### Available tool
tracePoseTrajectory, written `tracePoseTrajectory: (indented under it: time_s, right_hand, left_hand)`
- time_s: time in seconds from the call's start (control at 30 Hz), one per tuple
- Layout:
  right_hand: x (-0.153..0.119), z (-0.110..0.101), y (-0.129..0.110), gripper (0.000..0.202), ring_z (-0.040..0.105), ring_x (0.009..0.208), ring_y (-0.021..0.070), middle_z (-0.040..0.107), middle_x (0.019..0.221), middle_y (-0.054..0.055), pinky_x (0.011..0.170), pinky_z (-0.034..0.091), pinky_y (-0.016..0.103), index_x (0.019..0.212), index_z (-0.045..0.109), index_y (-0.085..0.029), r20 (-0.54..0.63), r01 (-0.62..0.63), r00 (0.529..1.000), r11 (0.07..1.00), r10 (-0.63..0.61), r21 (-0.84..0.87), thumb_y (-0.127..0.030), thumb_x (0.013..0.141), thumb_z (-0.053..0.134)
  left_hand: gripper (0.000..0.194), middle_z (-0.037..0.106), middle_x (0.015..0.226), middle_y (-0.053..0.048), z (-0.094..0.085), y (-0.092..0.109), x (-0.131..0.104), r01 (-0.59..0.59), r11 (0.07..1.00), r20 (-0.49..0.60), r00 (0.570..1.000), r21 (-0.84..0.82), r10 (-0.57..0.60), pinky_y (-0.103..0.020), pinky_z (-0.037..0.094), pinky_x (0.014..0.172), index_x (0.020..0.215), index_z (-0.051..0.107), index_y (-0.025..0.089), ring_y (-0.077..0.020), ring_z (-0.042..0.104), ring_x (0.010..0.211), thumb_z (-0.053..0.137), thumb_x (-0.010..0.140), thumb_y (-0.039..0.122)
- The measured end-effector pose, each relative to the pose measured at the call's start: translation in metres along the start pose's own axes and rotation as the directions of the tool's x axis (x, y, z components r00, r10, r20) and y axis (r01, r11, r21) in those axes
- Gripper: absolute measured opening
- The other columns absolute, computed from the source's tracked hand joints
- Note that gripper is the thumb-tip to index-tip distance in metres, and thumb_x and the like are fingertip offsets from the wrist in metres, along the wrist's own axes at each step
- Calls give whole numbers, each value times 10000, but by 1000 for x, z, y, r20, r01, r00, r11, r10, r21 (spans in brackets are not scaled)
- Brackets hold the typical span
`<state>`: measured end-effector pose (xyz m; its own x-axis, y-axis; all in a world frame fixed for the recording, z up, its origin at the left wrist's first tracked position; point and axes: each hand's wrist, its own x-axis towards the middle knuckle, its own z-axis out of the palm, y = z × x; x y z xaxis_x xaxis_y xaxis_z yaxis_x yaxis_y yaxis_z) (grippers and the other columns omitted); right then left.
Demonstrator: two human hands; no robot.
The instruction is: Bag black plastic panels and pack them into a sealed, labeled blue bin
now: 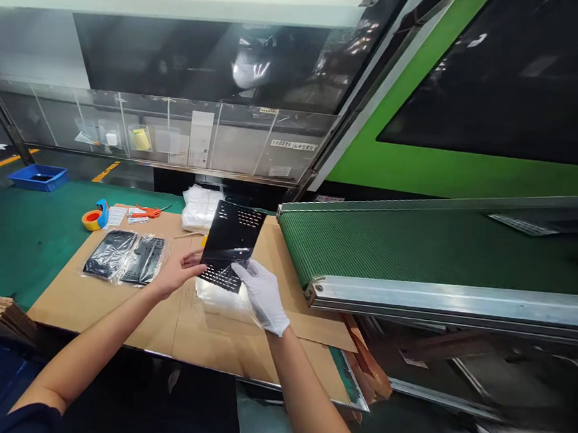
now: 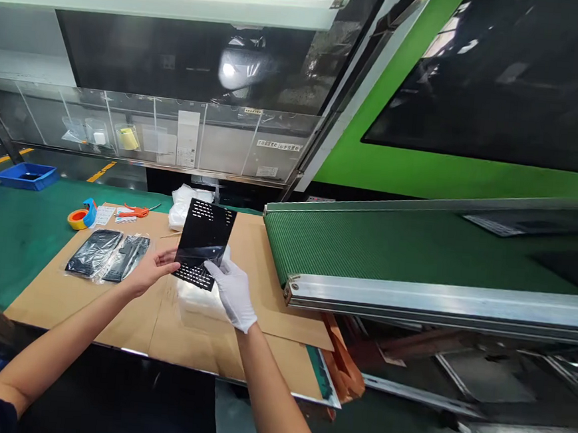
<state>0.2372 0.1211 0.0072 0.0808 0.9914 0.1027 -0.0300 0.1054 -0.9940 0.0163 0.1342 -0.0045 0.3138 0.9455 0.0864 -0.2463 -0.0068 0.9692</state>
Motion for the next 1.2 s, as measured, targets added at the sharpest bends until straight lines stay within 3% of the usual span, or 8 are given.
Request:
tracePoseTrajectory:
  time_s: [0.1, 0.2, 0.33, 0.47, 0.63, 0.83, 1.0, 1.2]
  right_hand:
    - [-7, 15, 3, 456, 699, 1088, 274, 791, 1109, 62, 1012, 545, 410, 1025, 779, -198, -10, -18, 1000, 997, 18, 69, -529, 714, 825]
    - [-11, 27, 2, 444, 701, 1090, 267, 782, 1160, 53, 1038, 532, 410, 1063, 780, -212, 53, -25, 998, 998, 22, 55, -499, 727, 811]
    - [-12, 31, 0, 357, 717, 977, 259, 805, 1014, 46, 960, 555, 404, 976, 797, -212, 162, 28, 987, 981, 3, -191, -491, 755, 766]
    - [-10, 26, 2, 342, 705, 820, 247, 786, 824, 45, 836, 565, 387, 832, 789, -202, 163, 60, 987, 934, -1, -353, -529, 731, 778]
    - [-5, 25, 12, 365, 716, 825, 246, 798, 862, 60, 878, 558, 392, 842, 802, -208, 27, 51, 999, 983, -47, -177, -557, 732, 794]
    - [0, 30, 27, 407, 712, 910, 264, 798, 922, 70, 940, 543, 420, 860, 795, -208, -74, 101, 991, 985, -112, -138, -599, 747, 784]
    - [1, 32, 27, 386, 691, 938, 257, 774, 923, 73, 958, 527, 419, 855, 768, -219, -57, 177, 981, 977, -185, -119, -601, 795, 759]
    - [-3, 44, 17, 353, 690, 980, 253, 766, 968, 63, 995, 525, 435, 875, 746, -222, 7, 132, 991, 989, -133, 70, -571, 827, 752]
  left_hand:
    - [523, 778, 1166, -128, -6, -12, -14, 66, 996, 19, 998, -58, -65, -397, 523, 998, 1168, 779, 182, -279, 705, 1101, 848, 769, 513]
    - [506, 796, 1059, -102, -8, -21, -19, 51, 993, -85, 995, -111, -60, -358, 538, 912, 1076, 805, 175, -249, 711, 995, 794, 797, 597]
    - [527, 794, 913, -73, -8, -24, -16, -64, 991, -288, 957, -114, 29, -331, 532, 869, 992, 816, 161, -233, 706, 917, 737, 825, 654]
    - [576, 786, 876, -71, -13, -18, -15, -128, 992, -384, 916, -10, 115, -326, 523, 836, 966, 818, 146, -234, 692, 872, 717, 819, 693]
    - [590, 783, 876, -62, -18, -12, -17, -131, 989, -402, 904, 69, 147, -297, 515, 760, 944, 809, 149, -221, 681, 832, 687, 828, 714]
    - [574, 787, 925, -75, -20, -12, -12, -127, 991, -363, 923, 37, 132, -310, 534, 806, 977, 796, 144, -225, 696, 863, 677, 855, 692]
    - [598, 795, 967, -92, -24, -5, -10, -127, 991, -357, 929, -46, 102, -359, 539, 929, 1030, 789, 144, -252, 720, 972, 724, 813, 697]
    - [534, 783, 919, -69, -23, 2, -13, -118, 973, -382, 923, -198, 34, -292, 543, 852, 1010, 785, 141, -196, 711, 883, 800, 771, 619]
